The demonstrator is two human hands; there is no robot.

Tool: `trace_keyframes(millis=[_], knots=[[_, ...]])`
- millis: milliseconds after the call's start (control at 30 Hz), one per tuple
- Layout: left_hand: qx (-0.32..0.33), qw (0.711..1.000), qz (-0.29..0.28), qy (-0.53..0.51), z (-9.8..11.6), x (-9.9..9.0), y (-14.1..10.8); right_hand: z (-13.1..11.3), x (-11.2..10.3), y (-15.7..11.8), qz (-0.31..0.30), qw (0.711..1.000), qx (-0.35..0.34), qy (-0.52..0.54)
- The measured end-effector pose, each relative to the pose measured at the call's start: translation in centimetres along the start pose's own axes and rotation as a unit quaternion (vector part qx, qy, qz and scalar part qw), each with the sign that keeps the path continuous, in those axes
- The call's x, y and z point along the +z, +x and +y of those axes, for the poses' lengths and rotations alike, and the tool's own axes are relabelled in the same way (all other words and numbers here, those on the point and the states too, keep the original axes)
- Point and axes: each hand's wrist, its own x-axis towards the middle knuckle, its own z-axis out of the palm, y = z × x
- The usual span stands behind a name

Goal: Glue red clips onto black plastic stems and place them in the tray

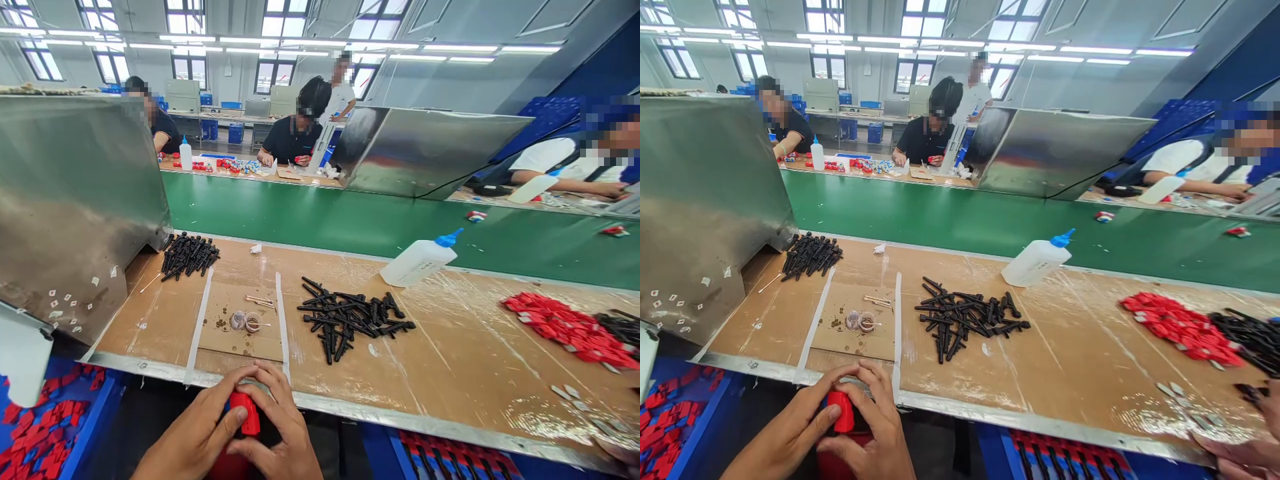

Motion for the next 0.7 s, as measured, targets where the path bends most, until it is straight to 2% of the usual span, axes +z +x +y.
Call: trace_keyframes(millis=[167,333,533,700], knots=[[0.059,0.997,-0.008,0.055,-0.9,0.8,0.0,-0.3,0.3,-0.3,0.012,1.000,-0.028,-0.001],[0.095,0.993,-0.020,0.068,-2.0,0.2,0.1,0.1,0.0,-0.4,0.039,0.999,-0.038,0.004],[0.086,0.990,-0.051,0.102,-2.1,-0.5,0.8,0.3,-1.5,0.0,0.100,0.993,0.024,0.050],[0.030,0.997,-0.053,0.051,-4.9,0.4,1.9,0.4,-1.7,0.3,0.124,0.988,0.034,0.080]])
